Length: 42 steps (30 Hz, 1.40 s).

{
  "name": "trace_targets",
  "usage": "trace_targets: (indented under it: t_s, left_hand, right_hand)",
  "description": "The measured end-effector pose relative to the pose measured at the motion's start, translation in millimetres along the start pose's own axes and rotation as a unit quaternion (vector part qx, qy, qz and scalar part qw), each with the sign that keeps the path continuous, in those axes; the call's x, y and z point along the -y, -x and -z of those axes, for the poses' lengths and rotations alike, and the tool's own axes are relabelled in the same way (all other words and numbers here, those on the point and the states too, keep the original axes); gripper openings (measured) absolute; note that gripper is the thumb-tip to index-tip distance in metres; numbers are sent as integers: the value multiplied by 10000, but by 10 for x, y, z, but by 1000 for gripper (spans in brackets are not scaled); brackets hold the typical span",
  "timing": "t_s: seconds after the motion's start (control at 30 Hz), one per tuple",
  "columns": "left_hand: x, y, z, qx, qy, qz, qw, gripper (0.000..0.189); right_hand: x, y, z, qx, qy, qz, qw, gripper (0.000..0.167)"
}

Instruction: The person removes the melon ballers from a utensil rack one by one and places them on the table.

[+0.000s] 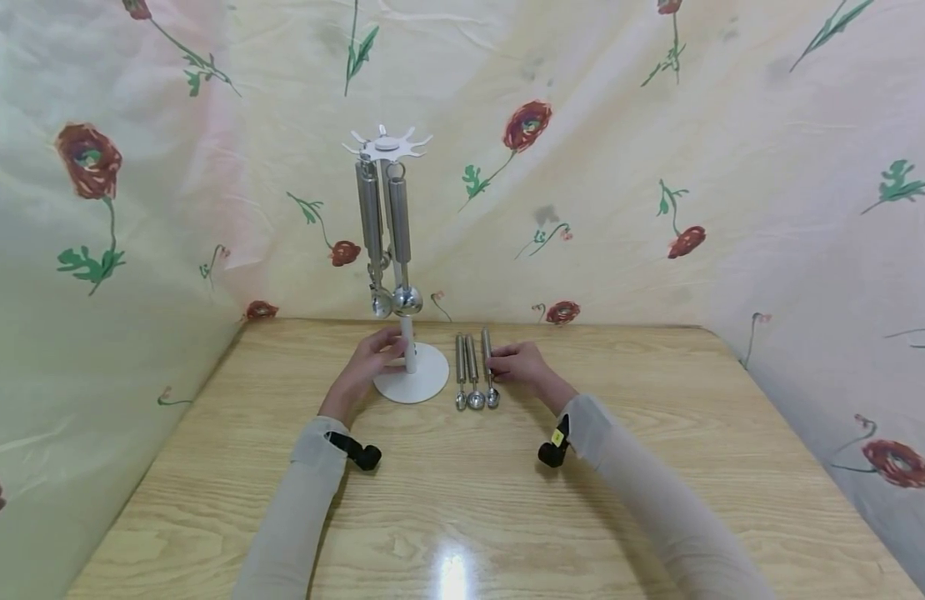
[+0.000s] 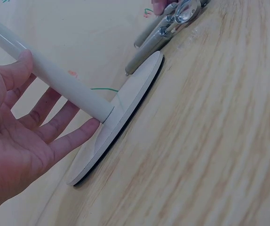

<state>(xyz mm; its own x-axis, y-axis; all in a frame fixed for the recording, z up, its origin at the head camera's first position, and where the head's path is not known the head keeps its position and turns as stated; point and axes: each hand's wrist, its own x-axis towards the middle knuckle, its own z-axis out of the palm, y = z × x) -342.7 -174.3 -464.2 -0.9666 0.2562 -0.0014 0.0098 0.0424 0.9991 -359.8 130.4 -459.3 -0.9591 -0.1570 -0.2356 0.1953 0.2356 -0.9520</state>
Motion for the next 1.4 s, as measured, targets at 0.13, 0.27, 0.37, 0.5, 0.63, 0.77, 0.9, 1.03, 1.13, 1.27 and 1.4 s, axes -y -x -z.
trace_targets:
  t_s: [0.13, 0.27, 0.37, 0.5, 0.63, 0.77, 0.9, 1.03, 1.13, 1.27, 1.4]
  left_hand:
    - [-1, -5, 1, 16, -28, -8, 10000, 46]
    - [-3, -3, 2, 8, -24, 33, 10000, 46]
    - [-3, 5, 2, 9, -56, 39, 10000, 47]
    - [-2, 8, 2, 6, -98, 12, 10000, 47]
    - [0, 10, 5, 17, -84, -13, 10000, 47]
    - [3, 5, 6, 14, -58, -37, 10000, 46]
    - [5, 0, 0, -10, -78, -27, 10000, 44]
    - [-2, -4, -1, -19, -70, 5, 10000, 43]
    - [-3, -5, 2, -20, -72, 13, 10000, 44]
    - [2, -5, 1, 3, -46, 27, 10000, 45]
    - [3, 1, -5, -2, -36, 14, 10000, 44]
  right_hand:
    - [13, -5, -46, -270, 279, 38, 9992, 36]
    - [3, -10, -87, -514, 464, 116, 9975, 32]
    - [-1, -2, -115, -677, 630, 156, 9956, 30]
    - [3, 28, -145, -787, 787, 200, 9936, 29]
    - [9, 65, -168, -810, 808, 170, 9933, 29]
    - [12, 88, -187, -873, 887, 179, 9921, 28]
    - [24, 102, -189, -916, 882, 177, 9917, 29]
    - [33, 101, -170, -864, 657, 115, 9940, 32]
    - [31, 91, -151, -779, 551, 112, 9954, 34]
    - [79, 89, -129, -755, 561, 169, 9954, 35]
    - [196, 80, -104, -634, 512, 340, 9961, 37]
